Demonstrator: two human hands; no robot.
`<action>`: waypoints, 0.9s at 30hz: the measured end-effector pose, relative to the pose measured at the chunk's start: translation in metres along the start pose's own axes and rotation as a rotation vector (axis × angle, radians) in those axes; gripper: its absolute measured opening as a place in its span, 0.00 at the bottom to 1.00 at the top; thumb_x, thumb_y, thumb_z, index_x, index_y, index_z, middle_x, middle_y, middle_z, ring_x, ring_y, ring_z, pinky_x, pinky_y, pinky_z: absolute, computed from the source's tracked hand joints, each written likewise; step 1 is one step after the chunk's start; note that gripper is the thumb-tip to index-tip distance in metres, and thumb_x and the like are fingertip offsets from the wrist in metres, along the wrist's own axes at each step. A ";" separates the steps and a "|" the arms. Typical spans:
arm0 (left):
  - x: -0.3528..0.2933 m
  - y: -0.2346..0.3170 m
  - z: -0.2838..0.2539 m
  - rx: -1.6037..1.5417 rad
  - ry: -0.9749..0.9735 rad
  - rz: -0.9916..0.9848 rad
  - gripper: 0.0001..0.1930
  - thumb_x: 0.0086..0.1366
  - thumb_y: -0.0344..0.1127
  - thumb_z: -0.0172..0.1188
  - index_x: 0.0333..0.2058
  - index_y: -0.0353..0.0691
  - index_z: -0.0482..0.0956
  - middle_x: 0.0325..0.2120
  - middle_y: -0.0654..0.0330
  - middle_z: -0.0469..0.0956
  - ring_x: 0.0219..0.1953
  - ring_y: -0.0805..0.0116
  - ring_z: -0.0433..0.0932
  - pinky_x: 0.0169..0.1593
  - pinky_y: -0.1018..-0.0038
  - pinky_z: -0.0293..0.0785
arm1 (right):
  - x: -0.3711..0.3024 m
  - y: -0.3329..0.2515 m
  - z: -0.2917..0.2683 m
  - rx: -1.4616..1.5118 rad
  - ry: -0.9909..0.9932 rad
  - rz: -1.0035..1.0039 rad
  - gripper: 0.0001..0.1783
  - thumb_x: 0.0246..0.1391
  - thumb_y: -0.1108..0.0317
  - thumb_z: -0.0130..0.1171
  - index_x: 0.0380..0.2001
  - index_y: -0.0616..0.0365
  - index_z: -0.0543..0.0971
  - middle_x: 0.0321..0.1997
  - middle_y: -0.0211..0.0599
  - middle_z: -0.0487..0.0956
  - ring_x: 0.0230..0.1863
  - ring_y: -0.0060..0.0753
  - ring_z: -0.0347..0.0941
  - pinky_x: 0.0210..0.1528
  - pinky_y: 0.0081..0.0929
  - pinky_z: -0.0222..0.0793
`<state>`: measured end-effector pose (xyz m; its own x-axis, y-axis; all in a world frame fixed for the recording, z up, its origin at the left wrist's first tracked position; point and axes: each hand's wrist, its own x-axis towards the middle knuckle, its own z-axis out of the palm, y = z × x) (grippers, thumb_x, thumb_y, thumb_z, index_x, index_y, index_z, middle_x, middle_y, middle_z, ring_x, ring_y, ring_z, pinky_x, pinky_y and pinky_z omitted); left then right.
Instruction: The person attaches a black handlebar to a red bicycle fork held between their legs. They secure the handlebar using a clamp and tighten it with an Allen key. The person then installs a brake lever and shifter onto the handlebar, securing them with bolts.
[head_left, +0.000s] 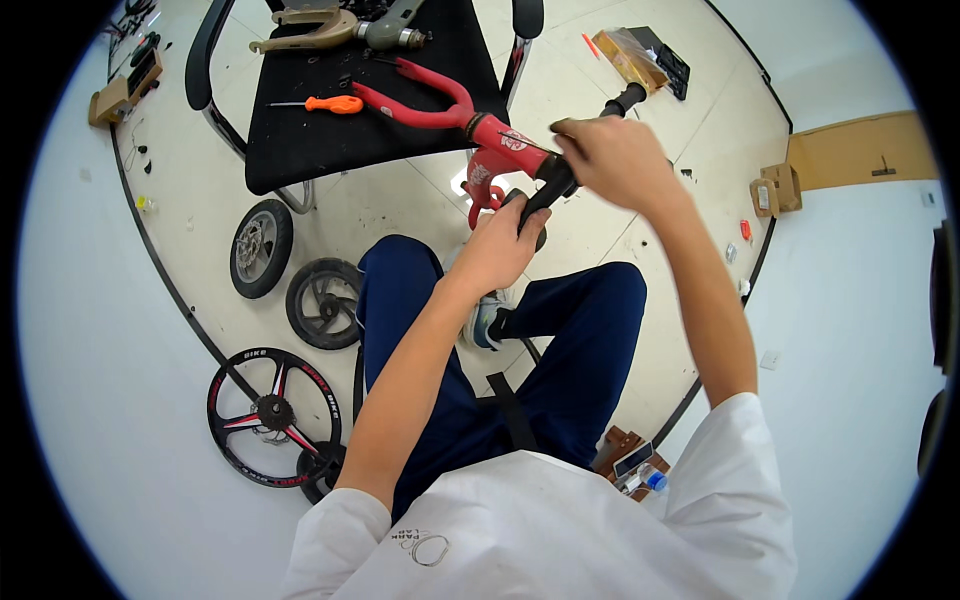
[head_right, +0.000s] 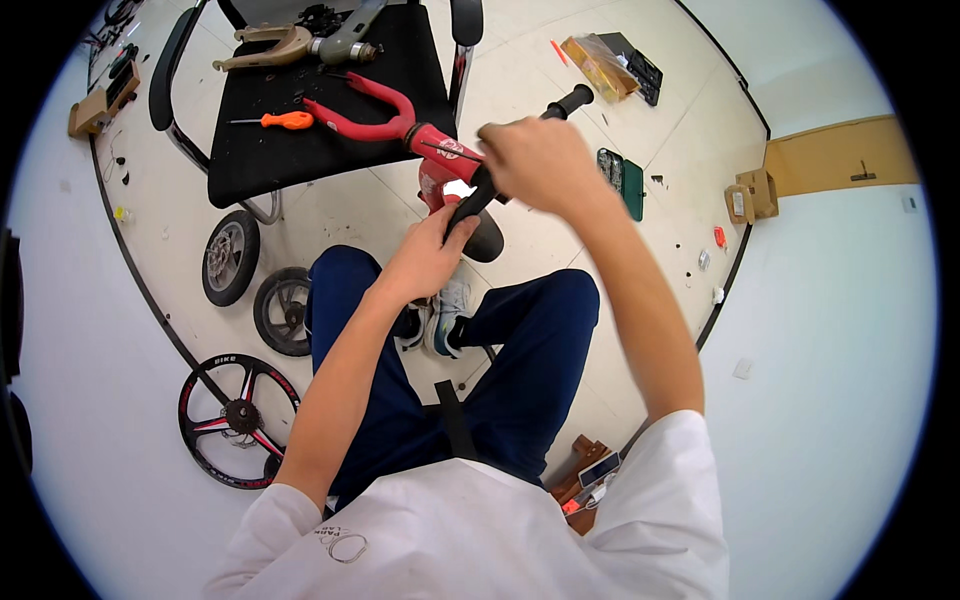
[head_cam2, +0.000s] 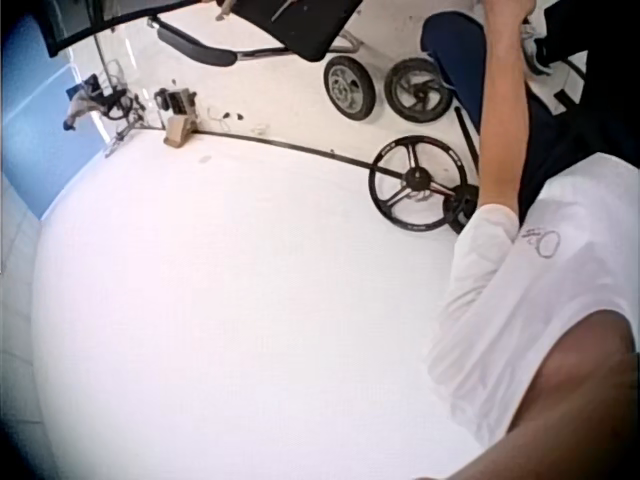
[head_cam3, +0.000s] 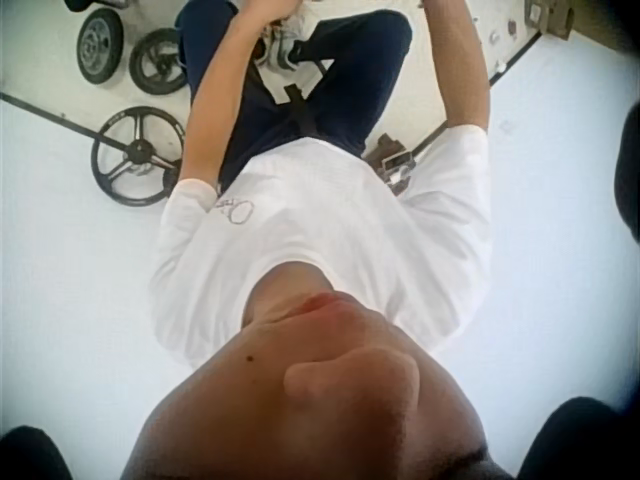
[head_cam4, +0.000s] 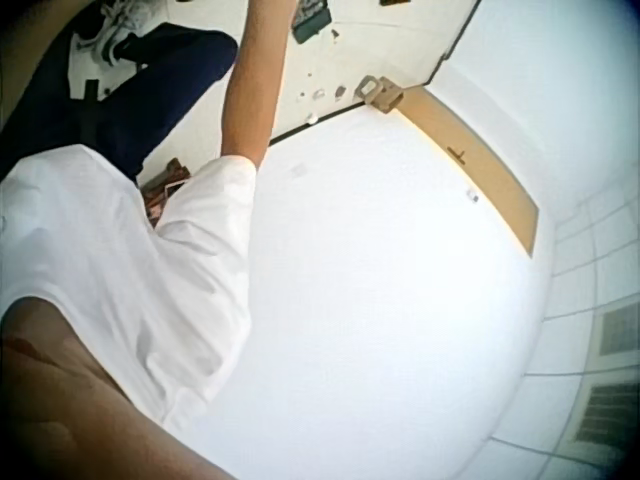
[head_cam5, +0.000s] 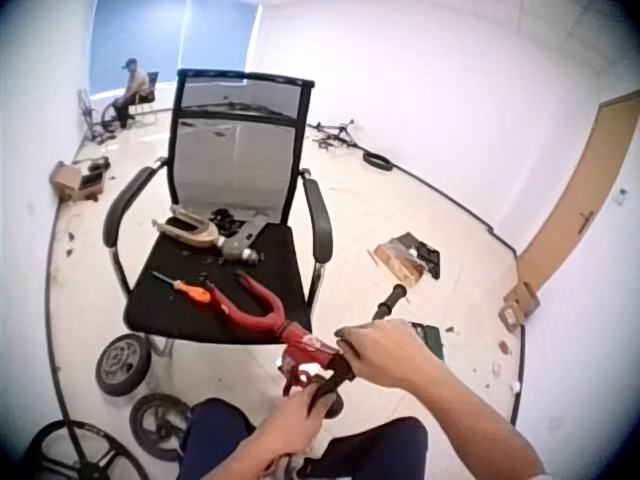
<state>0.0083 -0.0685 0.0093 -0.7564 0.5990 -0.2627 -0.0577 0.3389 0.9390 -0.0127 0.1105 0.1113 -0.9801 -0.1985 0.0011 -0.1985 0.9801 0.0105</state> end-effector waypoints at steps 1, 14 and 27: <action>-0.003 0.006 -0.002 0.026 -0.026 -0.011 0.21 0.73 0.49 0.50 0.45 0.32 0.75 0.33 0.40 0.80 0.39 0.41 0.79 0.43 0.59 0.73 | -0.005 0.010 -0.006 0.054 -0.014 -0.008 0.14 0.59 0.65 0.56 0.44 0.57 0.83 0.28 0.43 0.83 0.31 0.49 0.80 0.32 0.41 0.74; -0.006 0.009 -0.005 0.030 -0.035 0.006 0.20 0.74 0.48 0.49 0.43 0.32 0.74 0.27 0.40 0.78 0.34 0.39 0.78 0.40 0.54 0.71 | 0.048 0.048 -0.013 -0.168 -0.118 -0.300 0.07 0.57 0.69 0.56 0.28 0.60 0.78 0.27 0.42 0.79 0.32 0.51 0.78 0.35 0.44 0.72; -0.006 -0.005 -0.003 0.017 0.009 0.006 0.21 0.74 0.48 0.51 0.39 0.31 0.76 0.21 0.43 0.76 0.28 0.41 0.78 0.35 0.53 0.72 | -0.084 0.029 0.027 -0.160 0.354 0.090 0.09 0.57 0.63 0.65 0.33 0.57 0.83 0.28 0.35 0.79 0.28 0.41 0.75 0.30 0.36 0.68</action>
<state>0.0110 -0.0756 0.0072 -0.7623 0.5948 -0.2552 -0.0422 0.3478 0.9366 0.0634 0.1555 0.0850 -0.9263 -0.1304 0.3536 -0.0812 0.9853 0.1505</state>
